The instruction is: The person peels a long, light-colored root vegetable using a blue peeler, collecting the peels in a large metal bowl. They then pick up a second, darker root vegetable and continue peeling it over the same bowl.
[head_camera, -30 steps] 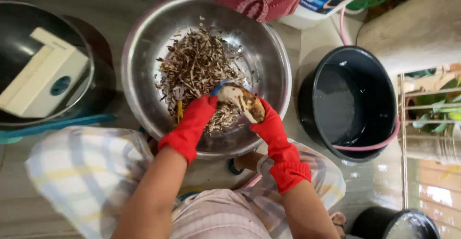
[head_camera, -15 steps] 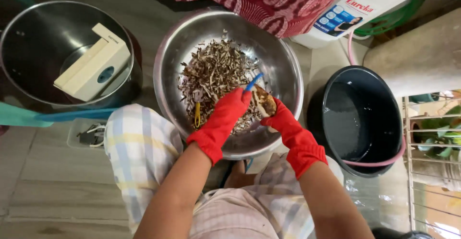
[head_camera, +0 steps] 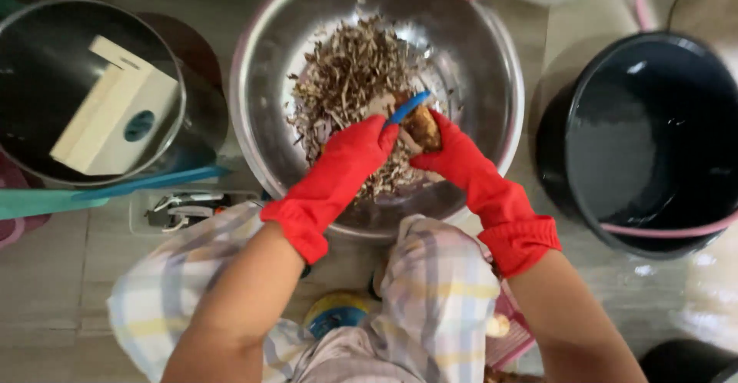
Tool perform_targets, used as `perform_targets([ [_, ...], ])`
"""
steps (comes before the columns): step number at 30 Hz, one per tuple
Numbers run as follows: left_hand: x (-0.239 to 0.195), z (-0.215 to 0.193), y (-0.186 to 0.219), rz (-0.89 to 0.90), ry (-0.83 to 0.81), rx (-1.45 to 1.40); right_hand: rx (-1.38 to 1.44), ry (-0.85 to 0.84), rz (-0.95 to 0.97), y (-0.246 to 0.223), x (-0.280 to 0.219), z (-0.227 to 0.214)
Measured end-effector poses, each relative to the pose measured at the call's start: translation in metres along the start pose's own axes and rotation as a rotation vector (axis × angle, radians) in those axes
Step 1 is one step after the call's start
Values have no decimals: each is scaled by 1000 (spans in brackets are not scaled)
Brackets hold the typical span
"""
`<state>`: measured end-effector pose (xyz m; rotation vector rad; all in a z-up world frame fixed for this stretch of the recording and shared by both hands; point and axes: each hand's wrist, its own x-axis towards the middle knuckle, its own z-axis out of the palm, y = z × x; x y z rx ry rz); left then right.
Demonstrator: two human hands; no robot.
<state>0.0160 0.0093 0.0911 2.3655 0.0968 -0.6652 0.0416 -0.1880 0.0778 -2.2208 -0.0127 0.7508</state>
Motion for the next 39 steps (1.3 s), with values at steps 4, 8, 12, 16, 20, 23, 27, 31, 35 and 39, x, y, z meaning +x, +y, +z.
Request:
perform_targets([
  [4, 9, 21, -18, 50, 16, -4, 25, 66, -15, -4, -8, 9],
  [8, -24, 20, -3, 98, -3, 128, 261, 118, -162, 23, 5, 20],
  [12, -26, 16, -3, 162, -8, 141, 373, 163, -271, 41, -1, 29],
  [16, 6, 15, -22, 102, 162, -23, 241, 162, -201, 23, -13, 20],
  [20, -19, 32, -10, 78, 247, 0, 219, 160, -85, 18, -15, 19],
  [23, -16, 76, -35, 148, 229, 103, 323, 158, -122, 39, -4, 25],
  [27, 13, 89, -46, 159, 230, 182, 400, 172, -141, 17, -14, 21],
  [31, 22, 71, -33, 45, 322, -1, 333, 192, -74, 29, -12, 18],
  [35, 11, 82, -42, 169, 385, 0, 486, 172, -218, 45, 1, 24],
  [39, 7, 100, -63, 278, 237, 79, 675, 141, -362, 70, 22, 45],
])
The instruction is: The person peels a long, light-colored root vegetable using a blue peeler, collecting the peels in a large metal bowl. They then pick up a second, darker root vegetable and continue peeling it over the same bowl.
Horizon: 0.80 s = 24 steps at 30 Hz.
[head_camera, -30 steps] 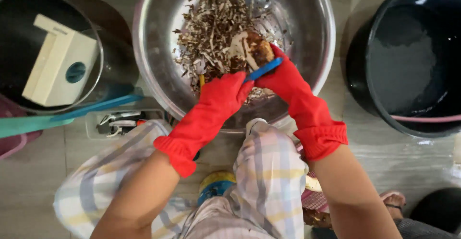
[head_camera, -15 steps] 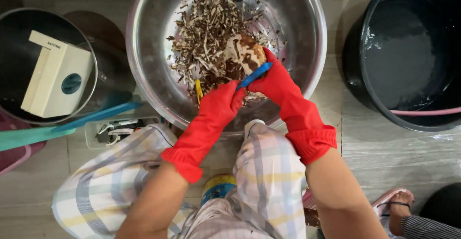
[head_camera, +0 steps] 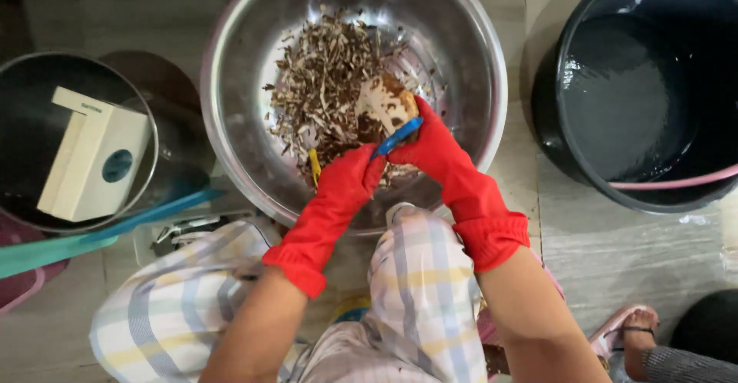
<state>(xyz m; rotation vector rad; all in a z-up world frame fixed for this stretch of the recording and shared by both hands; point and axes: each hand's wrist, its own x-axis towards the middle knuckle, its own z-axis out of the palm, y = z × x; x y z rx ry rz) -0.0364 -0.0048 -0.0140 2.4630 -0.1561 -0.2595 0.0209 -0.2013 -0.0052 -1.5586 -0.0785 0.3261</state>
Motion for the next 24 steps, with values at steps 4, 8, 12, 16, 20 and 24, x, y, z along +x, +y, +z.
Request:
perform_targets([
  [4, 35, -5, -2, -11, 81, -65, -29, 1, 0, -13, 2, -1],
  [8, 44, -28, 3, -302, 36, -268, -312, 41, 133, -46, -1, 5],
  [12, 17, -53, 36, -168, -129, -224, -339, 40, 148, -41, -2, 10],
  [16, 21, -76, 40, -159, -201, -108, -295, 58, 172, -46, -10, 12],
  [20, 42, -93, 14, -358, -142, -158, -398, 37, 227, -72, -12, 18],
  [24, 23, -122, 55, -302, -276, -250, -417, 37, 273, -79, -13, 29],
])
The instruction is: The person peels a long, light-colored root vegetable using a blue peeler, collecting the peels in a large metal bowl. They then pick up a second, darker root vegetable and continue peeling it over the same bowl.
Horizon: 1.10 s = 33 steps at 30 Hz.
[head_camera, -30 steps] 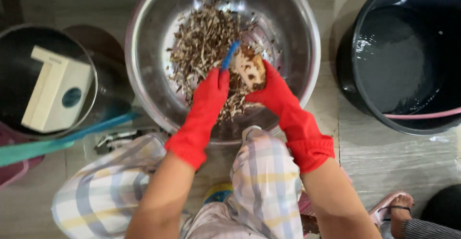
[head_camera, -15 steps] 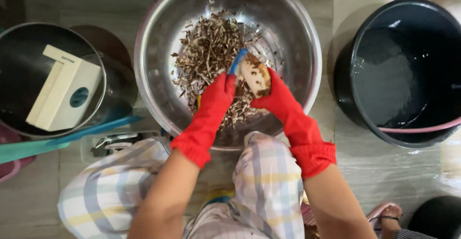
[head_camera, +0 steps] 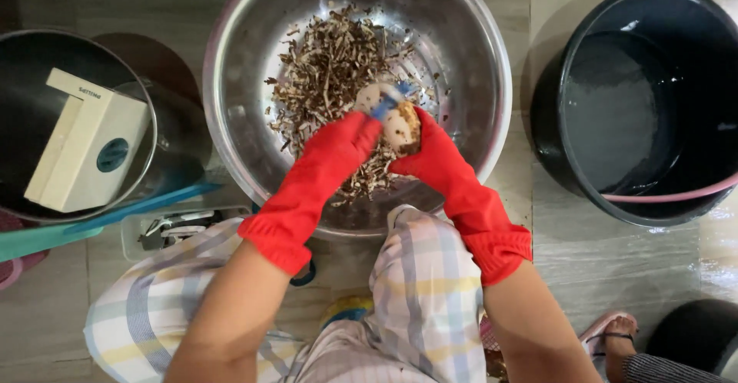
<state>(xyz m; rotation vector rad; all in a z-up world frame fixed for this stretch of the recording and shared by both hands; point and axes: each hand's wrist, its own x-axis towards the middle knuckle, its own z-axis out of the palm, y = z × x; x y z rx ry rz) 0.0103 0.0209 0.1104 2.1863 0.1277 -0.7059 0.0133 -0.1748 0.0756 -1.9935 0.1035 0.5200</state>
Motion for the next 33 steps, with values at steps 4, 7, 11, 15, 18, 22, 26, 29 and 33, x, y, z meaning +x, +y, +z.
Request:
perform_targets([
  [4, 17, 5, -10, 79, -36, 231, 61, 0, 29, 40, 12, 3],
  [7, 24, -13, -4, 107, -18, 239, -24, 0, 61, 43, 14, -4],
  [11, 35, -17, 14, 80, -70, 312, 25, 28, 36, 36, 16, -5],
  [15, 21, -35, 18, -61, -23, 329, 107, -24, -17, 4, -13, -16],
  [18, 33, -28, -6, -58, -16, 309, 66, -51, -21, 4, -12, -6],
  [22, 1, -17, 17, 48, -81, 120, 28, -29, -19, 24, 1, -6],
  [26, 13, -16, -1, 75, -89, 306, 0, -41, -14, 21, -4, -3],
  [29, 18, -26, 14, 9, -64, 362, -7, -38, -32, 7, -5, -9],
  [33, 68, -23, -42, -29, -21, 412, -43, -91, -7, 11, -15, 0],
])
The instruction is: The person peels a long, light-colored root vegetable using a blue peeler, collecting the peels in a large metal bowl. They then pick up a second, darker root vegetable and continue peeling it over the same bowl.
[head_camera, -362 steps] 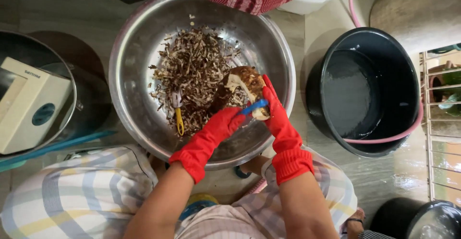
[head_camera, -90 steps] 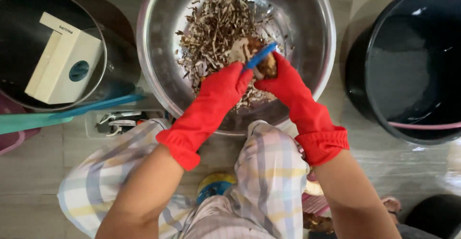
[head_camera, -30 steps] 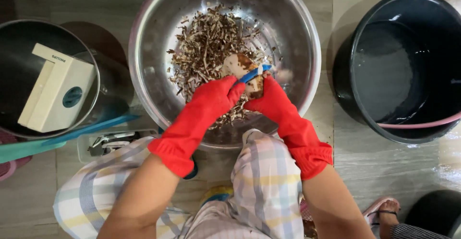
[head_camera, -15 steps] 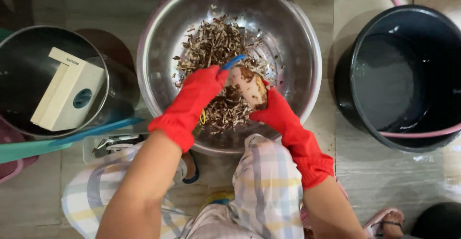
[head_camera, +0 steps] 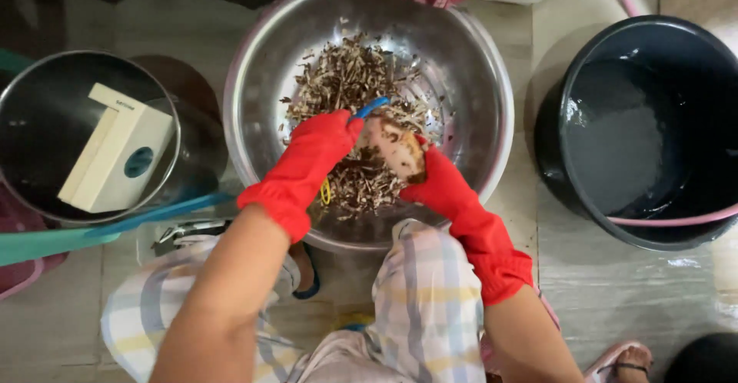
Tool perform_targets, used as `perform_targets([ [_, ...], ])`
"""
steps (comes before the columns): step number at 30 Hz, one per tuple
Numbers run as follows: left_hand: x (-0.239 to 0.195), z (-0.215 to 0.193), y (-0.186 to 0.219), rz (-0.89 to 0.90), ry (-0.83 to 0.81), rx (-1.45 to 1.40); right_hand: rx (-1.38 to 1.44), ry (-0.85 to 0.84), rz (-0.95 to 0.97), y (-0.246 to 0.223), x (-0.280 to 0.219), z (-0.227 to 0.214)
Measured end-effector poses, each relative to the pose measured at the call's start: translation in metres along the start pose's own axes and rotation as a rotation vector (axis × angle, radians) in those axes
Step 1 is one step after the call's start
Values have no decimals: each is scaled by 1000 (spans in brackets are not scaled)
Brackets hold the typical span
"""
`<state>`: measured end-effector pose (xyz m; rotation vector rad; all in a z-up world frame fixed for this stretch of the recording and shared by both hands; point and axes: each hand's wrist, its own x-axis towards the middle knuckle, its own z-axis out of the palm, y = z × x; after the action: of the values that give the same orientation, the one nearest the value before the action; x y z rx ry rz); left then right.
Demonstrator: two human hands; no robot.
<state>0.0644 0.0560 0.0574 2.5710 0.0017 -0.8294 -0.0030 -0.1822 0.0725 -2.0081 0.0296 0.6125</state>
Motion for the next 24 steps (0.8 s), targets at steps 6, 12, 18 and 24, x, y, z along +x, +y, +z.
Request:
perform_targets([
  [6, -84, -27, 59, 133, -119, -14, -23, 12, 4, 30, 14, -3],
  [12, -22, -6, -27, -142, -30, 10, -15, -7, -70, -17, -11, -7],
  [18, -85, -11, 38, 96, -84, -213, -27, 7, -81, 12, 2, -10],
  [24, -49, -11, 10, -145, -60, -82, -65, -14, -152, 5, 1, -12],
])
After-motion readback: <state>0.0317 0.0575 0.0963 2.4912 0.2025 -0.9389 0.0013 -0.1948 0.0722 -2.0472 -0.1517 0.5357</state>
